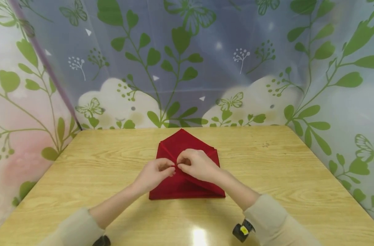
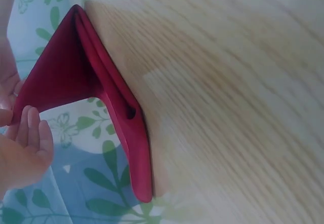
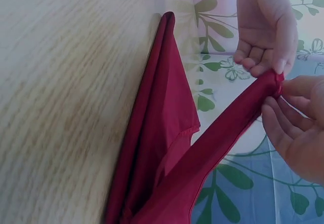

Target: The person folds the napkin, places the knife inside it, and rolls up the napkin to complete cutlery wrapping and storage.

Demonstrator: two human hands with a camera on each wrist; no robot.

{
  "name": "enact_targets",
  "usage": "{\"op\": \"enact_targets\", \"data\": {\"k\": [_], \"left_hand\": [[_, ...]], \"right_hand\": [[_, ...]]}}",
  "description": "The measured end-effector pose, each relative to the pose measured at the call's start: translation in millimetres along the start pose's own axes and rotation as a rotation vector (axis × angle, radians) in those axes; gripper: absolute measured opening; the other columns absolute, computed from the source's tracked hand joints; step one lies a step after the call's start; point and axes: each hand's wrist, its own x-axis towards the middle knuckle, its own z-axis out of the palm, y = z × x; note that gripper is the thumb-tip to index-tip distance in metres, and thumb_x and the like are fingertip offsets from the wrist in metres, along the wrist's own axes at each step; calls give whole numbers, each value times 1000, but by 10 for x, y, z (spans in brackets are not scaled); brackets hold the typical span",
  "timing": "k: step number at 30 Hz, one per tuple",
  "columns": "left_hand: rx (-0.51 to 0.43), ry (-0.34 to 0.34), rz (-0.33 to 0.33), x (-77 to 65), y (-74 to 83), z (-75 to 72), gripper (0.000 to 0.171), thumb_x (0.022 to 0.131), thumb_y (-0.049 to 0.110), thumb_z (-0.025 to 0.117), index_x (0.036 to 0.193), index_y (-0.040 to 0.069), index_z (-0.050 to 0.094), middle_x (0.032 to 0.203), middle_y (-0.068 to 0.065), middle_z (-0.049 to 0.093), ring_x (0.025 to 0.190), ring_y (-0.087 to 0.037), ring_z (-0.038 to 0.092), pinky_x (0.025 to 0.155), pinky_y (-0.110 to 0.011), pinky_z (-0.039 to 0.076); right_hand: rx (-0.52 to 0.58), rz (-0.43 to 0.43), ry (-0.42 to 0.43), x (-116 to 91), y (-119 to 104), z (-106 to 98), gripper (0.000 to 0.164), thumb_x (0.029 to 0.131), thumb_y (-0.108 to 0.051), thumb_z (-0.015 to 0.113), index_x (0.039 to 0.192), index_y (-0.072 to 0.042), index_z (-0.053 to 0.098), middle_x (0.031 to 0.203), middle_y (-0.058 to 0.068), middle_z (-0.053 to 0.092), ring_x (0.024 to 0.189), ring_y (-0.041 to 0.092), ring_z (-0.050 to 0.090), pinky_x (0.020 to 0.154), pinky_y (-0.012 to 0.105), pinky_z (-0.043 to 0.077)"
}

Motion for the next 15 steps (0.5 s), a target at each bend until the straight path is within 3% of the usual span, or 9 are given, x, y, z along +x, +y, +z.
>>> {"op": "enact_targets", "data": {"k": [3, 6, 11, 15], "left_hand": [[2, 18, -13, -19, -7, -49, 14, 88, 11, 61, 96, 2, 68, 85, -1, 67, 75, -14, 63, 69, -27, 49], [24, 32, -27, -45, -9, -110, 13, 87, 12, 62, 96, 4, 69, 87, 0, 67, 77, -14, 62, 70, -29, 49], [115, -2, -45, -106, -56, -208, 11, 85, 12, 62, 92, 5, 68, 84, 2, 66, 76, -13, 59, 70, -30, 48], [270, -63, -12, -169, -186, -236, 9, 82, 8, 60, 85, 6, 69, 74, 4, 64, 66, -10, 55, 63, -27, 46]], "right_hand": [[-24, -8, 55, -34, 49, 0, 12, 84, -8, 67, 95, -6, 63, 91, -3, 60, 78, 9, 58, 70, 29, 49], [-89, 0, 58, -82, 135, -19, 12, 84, -8, 66, 95, -5, 63, 92, -1, 60, 79, 12, 58, 72, 33, 49], [-334, -12, -105, -213, 303, -72, 10, 83, -12, 68, 92, -9, 66, 89, -2, 59, 82, 15, 58, 71, 32, 48], [-441, -56, -255, -355, 423, -76, 14, 81, -15, 70, 94, -11, 68, 90, -2, 58, 83, 17, 58, 71, 32, 48]]}}
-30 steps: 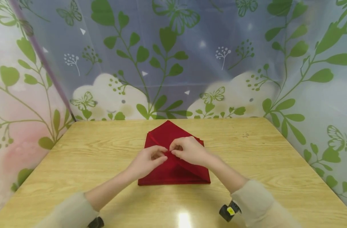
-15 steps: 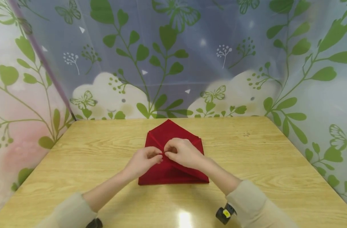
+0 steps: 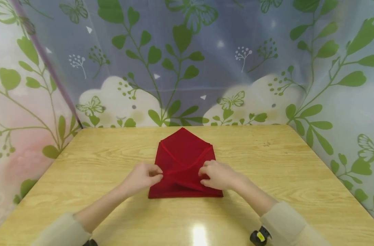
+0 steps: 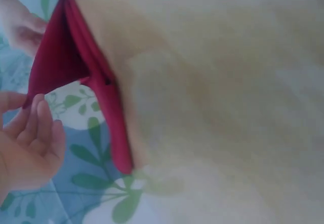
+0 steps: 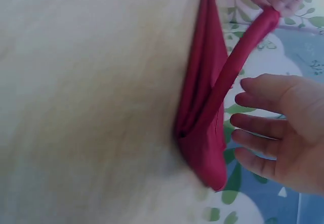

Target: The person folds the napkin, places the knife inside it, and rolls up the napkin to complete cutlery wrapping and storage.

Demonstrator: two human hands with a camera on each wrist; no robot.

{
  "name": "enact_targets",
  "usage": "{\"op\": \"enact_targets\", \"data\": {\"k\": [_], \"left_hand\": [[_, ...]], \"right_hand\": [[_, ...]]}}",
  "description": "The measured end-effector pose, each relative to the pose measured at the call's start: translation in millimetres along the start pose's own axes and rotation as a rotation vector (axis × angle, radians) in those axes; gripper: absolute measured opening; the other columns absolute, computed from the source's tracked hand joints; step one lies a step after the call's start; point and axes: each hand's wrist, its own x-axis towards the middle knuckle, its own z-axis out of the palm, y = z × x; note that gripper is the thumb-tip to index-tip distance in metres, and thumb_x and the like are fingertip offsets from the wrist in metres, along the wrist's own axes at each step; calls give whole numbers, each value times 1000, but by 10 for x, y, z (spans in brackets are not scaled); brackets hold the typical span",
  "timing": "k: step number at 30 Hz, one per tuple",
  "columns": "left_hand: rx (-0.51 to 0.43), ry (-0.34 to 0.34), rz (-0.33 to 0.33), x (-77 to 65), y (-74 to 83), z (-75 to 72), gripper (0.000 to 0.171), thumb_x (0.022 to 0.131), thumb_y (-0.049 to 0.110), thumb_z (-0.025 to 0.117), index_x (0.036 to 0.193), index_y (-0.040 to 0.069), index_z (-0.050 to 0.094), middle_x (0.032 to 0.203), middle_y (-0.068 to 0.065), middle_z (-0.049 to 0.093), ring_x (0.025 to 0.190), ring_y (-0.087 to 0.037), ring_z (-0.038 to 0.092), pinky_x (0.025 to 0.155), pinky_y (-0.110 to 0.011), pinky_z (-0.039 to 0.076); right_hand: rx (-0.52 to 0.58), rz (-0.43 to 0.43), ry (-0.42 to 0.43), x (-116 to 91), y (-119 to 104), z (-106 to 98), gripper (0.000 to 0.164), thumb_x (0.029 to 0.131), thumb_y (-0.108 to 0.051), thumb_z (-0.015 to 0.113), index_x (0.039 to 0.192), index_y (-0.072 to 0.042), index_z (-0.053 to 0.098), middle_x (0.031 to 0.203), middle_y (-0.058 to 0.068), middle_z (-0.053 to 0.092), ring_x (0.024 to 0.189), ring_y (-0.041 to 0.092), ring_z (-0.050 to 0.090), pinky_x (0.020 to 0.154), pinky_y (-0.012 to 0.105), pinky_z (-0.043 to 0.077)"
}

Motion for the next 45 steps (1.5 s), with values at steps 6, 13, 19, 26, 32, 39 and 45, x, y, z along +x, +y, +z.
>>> {"op": "enact_targets", "data": {"k": [6, 13, 19, 26, 32, 39, 45], "left_hand": [[312, -90, 61, -107, -154, 82, 14, 78, 9, 57, 66, 11, 64, 52, 13, 46, 51, -3, 38, 46, -20, 32], [533, -148, 98, -146, -153, 149, 38, 74, 8, 54, 50, 19, 27, 48, 10, 17, 51, -6, 16, 45, -22, 15], [602, -228, 35, -139, -135, 208, 33, 76, 9, 53, 51, 17, 32, 49, 8, 23, 49, -8, 18, 45, -22, 19], [644, -290, -71, -131, -155, 307, 33, 83, 16, 51, 53, 16, 37, 49, 6, 28, 48, -9, 22, 45, -23, 23], [777, -183, 82, -132, -97, 291, 37, 80, 20, 58, 51, 15, 37, 50, 6, 27, 50, -11, 24, 46, -24, 24], [885, -118, 366, -20, 36, 351, 20, 82, 32, 66, 77, 14, 60, 72, 2, 49, 70, -14, 46, 61, -25, 34], [826, -194, 314, 22, 29, 430, 25, 81, 32, 68, 68, 13, 59, 67, 4, 44, 64, -12, 44, 59, -24, 32]], "right_hand": [[12, -14, -91, -146, 57, 114, 16, 81, -15, 70, 97, -11, 69, 92, -3, 56, 85, 17, 56, 72, 31, 49], [32, -36, -130, -162, 74, 155, 20, 83, -20, 68, 102, -13, 67, 96, -4, 55, 88, 15, 54, 74, 31, 48], [17, -67, -124, -162, 54, 181, 22, 83, -20, 68, 103, -12, 67, 95, -3, 54, 87, 14, 54, 74, 29, 48], [-24, -122, -88, -186, -6, 227, 21, 83, -19, 68, 103, -11, 66, 94, -3, 54, 86, 13, 53, 71, 26, 48], [-26, -165, -51, -176, -22, 258, 20, 84, -15, 67, 104, -11, 66, 95, -3, 55, 86, 12, 53, 72, 25, 48], [-25, -155, -51, -154, -19, 257, 22, 83, -15, 68, 105, -13, 67, 94, -5, 55, 87, 12, 52, 73, 25, 47], [-17, -130, -83, -156, -24, 233, 26, 83, -18, 68, 107, -9, 66, 95, -2, 53, 87, 13, 52, 73, 26, 48]]}}
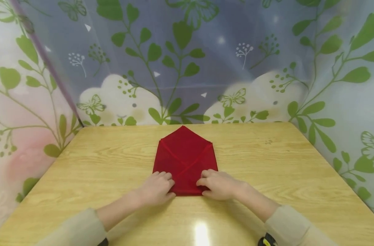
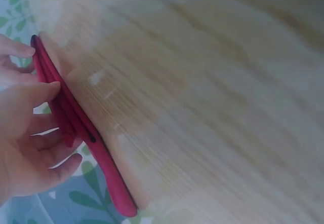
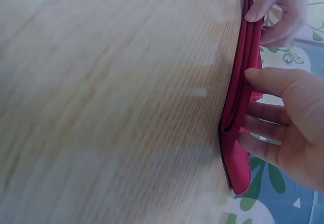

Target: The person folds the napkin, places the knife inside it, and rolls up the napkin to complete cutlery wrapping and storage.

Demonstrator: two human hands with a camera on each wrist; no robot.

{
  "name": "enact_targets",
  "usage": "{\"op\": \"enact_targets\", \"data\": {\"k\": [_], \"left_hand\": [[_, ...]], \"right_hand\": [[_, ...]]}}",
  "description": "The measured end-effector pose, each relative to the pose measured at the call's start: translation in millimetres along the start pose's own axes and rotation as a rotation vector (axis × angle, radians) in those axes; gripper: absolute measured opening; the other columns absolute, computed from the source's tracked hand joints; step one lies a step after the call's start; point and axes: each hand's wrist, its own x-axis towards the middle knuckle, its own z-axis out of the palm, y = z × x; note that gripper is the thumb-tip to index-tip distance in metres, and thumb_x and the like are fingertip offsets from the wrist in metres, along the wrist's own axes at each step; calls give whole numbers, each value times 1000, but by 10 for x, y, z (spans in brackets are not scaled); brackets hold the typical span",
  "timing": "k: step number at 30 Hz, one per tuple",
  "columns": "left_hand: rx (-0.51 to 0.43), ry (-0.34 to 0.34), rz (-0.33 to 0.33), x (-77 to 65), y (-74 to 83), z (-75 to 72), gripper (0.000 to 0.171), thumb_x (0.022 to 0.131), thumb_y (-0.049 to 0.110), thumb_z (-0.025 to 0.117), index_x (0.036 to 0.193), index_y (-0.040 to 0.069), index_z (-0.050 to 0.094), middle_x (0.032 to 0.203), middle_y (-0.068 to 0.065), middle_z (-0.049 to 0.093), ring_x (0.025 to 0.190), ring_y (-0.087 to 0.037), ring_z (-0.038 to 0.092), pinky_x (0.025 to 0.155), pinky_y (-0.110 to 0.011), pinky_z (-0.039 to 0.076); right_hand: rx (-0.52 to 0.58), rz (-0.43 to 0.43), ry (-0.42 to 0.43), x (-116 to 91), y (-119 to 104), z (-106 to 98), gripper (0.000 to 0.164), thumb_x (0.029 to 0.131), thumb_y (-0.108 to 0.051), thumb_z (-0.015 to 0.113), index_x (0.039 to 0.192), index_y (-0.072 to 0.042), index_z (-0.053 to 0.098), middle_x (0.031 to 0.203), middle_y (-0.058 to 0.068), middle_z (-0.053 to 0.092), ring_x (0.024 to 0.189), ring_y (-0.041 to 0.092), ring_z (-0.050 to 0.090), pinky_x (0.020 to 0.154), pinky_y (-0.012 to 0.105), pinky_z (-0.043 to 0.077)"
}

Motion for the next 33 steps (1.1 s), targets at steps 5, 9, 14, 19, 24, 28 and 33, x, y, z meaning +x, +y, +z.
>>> {"op": "enact_targets", "data": {"k": [5, 9, 14, 19, 24, 28, 33], "left_hand": [[-19, 7, -16, 13, 1, -4, 25, 80, 28, 69, 64, 13, 56, 66, 3, 43, 63, -13, 41, 60, -25, 32], [-29, -4, -32, 30, 4, 0, 23, 80, 27, 69, 66, 13, 57, 67, 3, 42, 65, -13, 41, 62, -25, 33], [-32, -12, -40, 25, 17, 13, 23, 81, 25, 68, 64, 13, 59, 68, 3, 44, 65, -13, 43, 62, -26, 33], [69, -4, 6, -15, 51, 16, 26, 85, 31, 63, 67, 12, 61, 72, 2, 47, 69, -14, 44, 64, -26, 34], [240, 56, 76, -49, 68, 32, 31, 86, 38, 59, 85, 9, 70, 79, 0, 51, 74, -15, 45, 67, -26, 35], [336, 121, 126, -48, 56, 58, 24, 84, 33, 61, 82, 11, 71, 79, 1, 52, 72, -14, 43, 64, -25, 32], [420, 181, 219, -88, 60, 79, 11, 77, 22, 65, 68, 16, 67, 70, 2, 50, 66, -14, 40, 61, -24, 29]], "right_hand": [[-1, 49, -12, 12, 22, -10, 27, 81, -15, 70, 106, -5, 66, 89, -2, 52, 81, 12, 52, 72, 27, 48], [-3, 61, -27, 44, 31, -16, 26, 81, -14, 69, 104, -4, 66, 86, -3, 51, 78, 11, 50, 71, 26, 47], [-3, 67, -39, 72, 26, -14, 23, 81, -13, 68, 102, -4, 67, 85, -3, 51, 78, 10, 50, 70, 26, 47], [-53, 53, -14, 73, 7, 11, 19, 80, -12, 69, 98, -5, 69, 80, -4, 49, 74, 10, 48, 66, 25, 46], [-151, 32, 3, 63, -20, 26, 17, 79, -12, 70, 94, -4, 69, 77, -4, 46, 70, 11, 44, 60, 22, 42], [-198, 4, -4, 46, -31, 10, 23, 78, -15, 72, 97, -3, 67, 79, -2, 47, 72, 13, 45, 61, 22, 43], [-244, -48, -26, -11, -46, -1, 30, 79, -22, 72, 100, -3, 64, 85, 0, 54, 76, 14, 49, 66, 24, 46]]}}
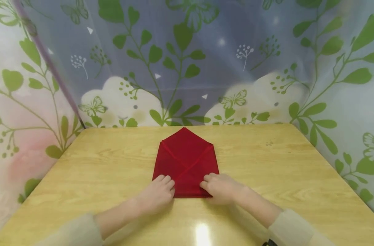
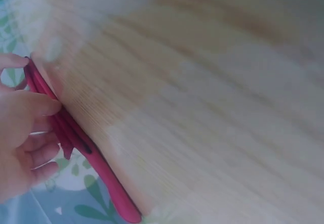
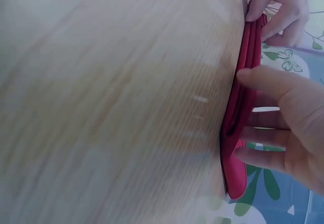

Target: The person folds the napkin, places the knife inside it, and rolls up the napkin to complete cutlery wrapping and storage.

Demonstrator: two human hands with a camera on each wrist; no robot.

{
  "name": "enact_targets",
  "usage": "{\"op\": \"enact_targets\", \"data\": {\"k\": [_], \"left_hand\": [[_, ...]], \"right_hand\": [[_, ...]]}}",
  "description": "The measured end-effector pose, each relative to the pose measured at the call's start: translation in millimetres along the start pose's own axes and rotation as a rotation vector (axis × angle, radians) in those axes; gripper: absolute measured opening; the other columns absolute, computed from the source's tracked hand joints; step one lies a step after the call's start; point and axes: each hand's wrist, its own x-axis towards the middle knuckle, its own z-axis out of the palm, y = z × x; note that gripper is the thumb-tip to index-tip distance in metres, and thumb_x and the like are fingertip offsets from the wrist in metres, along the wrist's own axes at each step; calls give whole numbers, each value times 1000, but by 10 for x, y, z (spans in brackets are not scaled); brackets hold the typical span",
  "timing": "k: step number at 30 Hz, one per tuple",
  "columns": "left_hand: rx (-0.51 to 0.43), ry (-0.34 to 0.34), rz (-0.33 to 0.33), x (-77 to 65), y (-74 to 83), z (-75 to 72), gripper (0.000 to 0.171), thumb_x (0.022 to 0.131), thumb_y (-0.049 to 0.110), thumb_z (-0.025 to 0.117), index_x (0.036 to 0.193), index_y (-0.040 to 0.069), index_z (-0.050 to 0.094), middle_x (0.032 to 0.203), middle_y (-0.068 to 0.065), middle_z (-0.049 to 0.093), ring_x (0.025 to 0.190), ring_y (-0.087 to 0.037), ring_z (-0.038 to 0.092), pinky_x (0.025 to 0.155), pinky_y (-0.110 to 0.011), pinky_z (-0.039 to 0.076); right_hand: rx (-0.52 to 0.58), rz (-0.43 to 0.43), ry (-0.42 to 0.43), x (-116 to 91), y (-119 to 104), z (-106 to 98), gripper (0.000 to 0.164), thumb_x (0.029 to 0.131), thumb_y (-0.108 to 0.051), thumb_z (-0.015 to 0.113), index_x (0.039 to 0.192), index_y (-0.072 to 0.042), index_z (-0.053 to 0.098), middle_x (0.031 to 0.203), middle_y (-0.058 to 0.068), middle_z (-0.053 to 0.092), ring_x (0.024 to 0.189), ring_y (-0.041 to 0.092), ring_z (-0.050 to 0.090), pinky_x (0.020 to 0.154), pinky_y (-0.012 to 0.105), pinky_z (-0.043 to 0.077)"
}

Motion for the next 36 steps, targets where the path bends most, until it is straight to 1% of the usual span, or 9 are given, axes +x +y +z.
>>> {"op": "enact_targets", "data": {"k": [3, 8, 13, 17, 23, 28, 31, 34, 36], "left_hand": [[33, 12, 26, -12, 33, -16, 11, 76, 20, 65, 65, 17, 65, 65, 3, 49, 64, -14, 39, 60, -24, 28], [68, -27, -12, 48, 68, -40, 18, 74, 19, 66, 57, 17, 59, 60, 3, 47, 60, -14, 37, 58, -25, 28], [38, -34, -61, 97, 55, -24, 27, 72, 16, 66, 51, 16, 49, 56, 2, 46, 56, -14, 38, 54, -24, 27], [15, -46, -65, 105, 67, -23, 30, 72, 17, 68, 49, 16, 48, 55, 2, 47, 55, -14, 40, 53, -24, 28], [51, -51, -61, 93, 93, -20, 27, 72, 14, 66, 48, 17, 53, 56, 1, 46, 55, -15, 40, 54, -25, 28], [68, -38, -44, 87, 83, -14, 27, 71, 12, 65, 48, 17, 51, 55, 1, 44, 51, -14, 39, 53, -25, 27], [31, -36, -48, 95, 57, -9, 31, 71, 11, 65, 47, 17, 47, 52, 1, 42, 49, -13, 37, 52, -24, 27], [-31, -45, -53, 105, 28, -9, 35, 72, 10, 65, 46, 17, 42, 51, 2, 41, 47, -12, 34, 50, -23, 27], [-74, -63, -59, 110, 13, -11, 37, 71, 9, 65, 46, 17, 39, 50, 2, 39, 47, -11, 30, 49, -22, 25]], "right_hand": [[-48, -13, 1, -28, -36, 5, 25, 77, -21, 73, 93, -5, 62, 80, -1, 53, 72, 13, 47, 62, 22, 44], [-195, -25, 46, 4, -114, 19, 15, 75, -11, 71, 77, -7, 57, 71, 0, 48, 63, 15, 42, 52, 21, 36], [-306, -36, 92, 33, -157, 70, 14, 73, -8, 73, 77, -7, 59, 71, 1, 51, 59, 15, 42, 50, 21, 35], [-345, -23, 112, 39, -184, 109, 15, 71, -5, 74, 76, -6, 60, 69, 2, 50, 56, 14, 40, 47, 19, 33], [-318, 14, 150, 29, -222, 111, 15, 73, -12, 73, 73, -5, 60, 67, 3, 48, 56, 14, 40, 46, 20, 33], [-334, 30, 165, 52, -255, 102, 12, 72, -7, 71, 71, -4, 60, 65, 3, 47, 54, 15, 40, 44, 20, 34], [-314, 63, 144, 69, -274, 92, 12, 73, -7, 72, 73, -3, 61, 66, 3, 45, 55, 15, 40, 45, 20, 35], [-232, 121, 116, 70, -295, 81, 18, 72, -13, 75, 76, -2, 61, 68, 4, 44, 58, 16, 40, 47, 21, 37], [-204, 147, 125, 64, -308, 90, 20, 71, -15, 76, 76, -3, 61, 69, 4, 43, 59, 16, 39, 47, 21, 38]]}}
